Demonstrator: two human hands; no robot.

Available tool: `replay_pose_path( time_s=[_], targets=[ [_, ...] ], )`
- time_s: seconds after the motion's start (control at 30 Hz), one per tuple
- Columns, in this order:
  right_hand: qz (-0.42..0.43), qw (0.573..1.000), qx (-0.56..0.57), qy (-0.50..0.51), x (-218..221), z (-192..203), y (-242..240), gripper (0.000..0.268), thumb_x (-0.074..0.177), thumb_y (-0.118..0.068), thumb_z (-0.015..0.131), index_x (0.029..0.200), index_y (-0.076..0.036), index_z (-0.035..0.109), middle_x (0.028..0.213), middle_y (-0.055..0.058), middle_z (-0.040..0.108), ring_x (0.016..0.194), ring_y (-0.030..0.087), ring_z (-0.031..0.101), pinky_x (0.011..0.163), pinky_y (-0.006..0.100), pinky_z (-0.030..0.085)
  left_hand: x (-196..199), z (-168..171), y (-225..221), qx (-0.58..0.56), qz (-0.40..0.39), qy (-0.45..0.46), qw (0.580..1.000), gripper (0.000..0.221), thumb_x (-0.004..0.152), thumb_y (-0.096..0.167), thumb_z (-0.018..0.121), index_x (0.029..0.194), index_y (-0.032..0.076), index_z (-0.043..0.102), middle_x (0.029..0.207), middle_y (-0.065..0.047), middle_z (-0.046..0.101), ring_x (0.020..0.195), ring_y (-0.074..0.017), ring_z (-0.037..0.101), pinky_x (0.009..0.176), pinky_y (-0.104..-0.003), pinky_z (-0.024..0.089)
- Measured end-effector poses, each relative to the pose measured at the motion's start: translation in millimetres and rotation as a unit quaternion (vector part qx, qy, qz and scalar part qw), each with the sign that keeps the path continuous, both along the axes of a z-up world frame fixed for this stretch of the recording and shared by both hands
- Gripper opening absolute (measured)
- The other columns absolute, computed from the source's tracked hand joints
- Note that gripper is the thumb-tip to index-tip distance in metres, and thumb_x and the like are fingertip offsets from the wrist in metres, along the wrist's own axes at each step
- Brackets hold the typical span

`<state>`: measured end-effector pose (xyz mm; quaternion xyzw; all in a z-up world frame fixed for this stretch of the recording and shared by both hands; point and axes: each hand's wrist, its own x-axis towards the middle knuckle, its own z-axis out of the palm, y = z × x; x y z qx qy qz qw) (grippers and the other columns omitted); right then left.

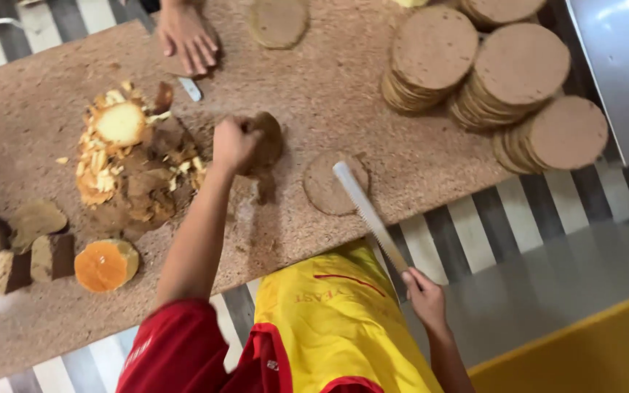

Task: Trim and arrange circular cake layers on a bakery counter.

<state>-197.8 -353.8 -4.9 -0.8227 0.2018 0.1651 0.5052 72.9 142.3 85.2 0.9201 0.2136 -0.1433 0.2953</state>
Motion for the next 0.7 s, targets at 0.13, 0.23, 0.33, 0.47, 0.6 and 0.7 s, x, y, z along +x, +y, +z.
replay_pose_path(
  time_s=[0.13,0.23,0.33,0.47,0.6,0.7],
  targets=[
    [-0.097,0.993,0.069,-0.008,12.1,20.7,-2.4,0.04,0.094,-0.027,0.073,0.126,-0.003,0.073,0.061,-0.002,0.057,0.051,0.006,0.048,0.047,0.025,0.039,-62.6,11.4,-101.6,-0.108,-0.061,-0.106,0.987,0.036,0.083,0.016,0.073,0.119,0.016,0.075,0.117,-0.014,0.068,0.108,-0.03,0.067,0.098,-0.04,0.054],
    [-0.058,0.997,0.039,-0.016,35.1,36.1,-5.2,0.038,0.096,-0.026,0.071,0.126,-0.002,0.075,0.059,0.0,0.056,0.049,0.006,0.048,0.046,0.026,0.039,-93.7,-67.7,-163.9,-0.001,-0.289,-0.285,0.914,0.045,0.076,0.01,0.075,0.121,0.013,0.075,0.116,-0.009,0.07,0.11,-0.031,0.065,0.102,-0.045,0.051],
    [0.032,0.999,-0.021,-0.018,50.2,31.9,-14.2,0.049,0.084,-0.021,0.08,0.128,-0.002,0.068,0.064,0.0,0.062,0.049,0.005,0.051,0.044,0.026,0.045,-100.2,-94.5,-204.0,0.072,-0.331,-0.215,0.916,0.052,0.082,0.014,0.074,0.134,0.011,0.069,0.116,-0.015,0.066,0.111,-0.0324,0.061,0.098,-0.046,0.048],
    [0.098,0.992,0.044,0.058,61.7,-2.8,-29.2,0.049,0.085,-0.015,0.073,0.132,-0.006,0.063,0.07,0.0,0.064,0.047,0.008,0.055,0.042,0.03,0.045,-90.6,-54.0,-206.8,0.032,-0.276,-0.113,0.954,0.052,0.095,0.041,0.067,0.138,0.012,0.062,0.124,-0.013,0.064,0.121,-0.03,0.057,0.111,-0.049,0.041],
    [0.271,0.96,-0.055,0.045,69.2,-21.8,-47.3,0.04,0.098,-0.019,0.065,0.136,-0.013,0.073,0.069,0.013,0.065,0.057,0.018,0.056,0.053,0.034,0.049,-73.3,-62.9,-165.4,0.19,-0.108,-0.25,0.943,0.081,0.078,0.069,0.071,0.13,0.007,0.062,0.14,-0.024,0.056,0.137,-0.042,0.044,0.114,-0.07,0.023],
    [0.295,0.923,-0.164,-0.187,90.1,-7.4,-63.7,0.033,0.099,-0.023,0.06,0.13,-0.019,0.069,0.1,0.011,0.069,0.078,0.03,0.07,0.065,0.041,0.055,-45.9,-133.3,-143.6,0.021,0.048,-0.094,0.994,0.088,0.083,0.059,0.076,0.143,0.0,0.049,0.152,-0.024,0.047,0.139,-0.0416,0.041,0.108,-0.081,0.011]
  ],
)
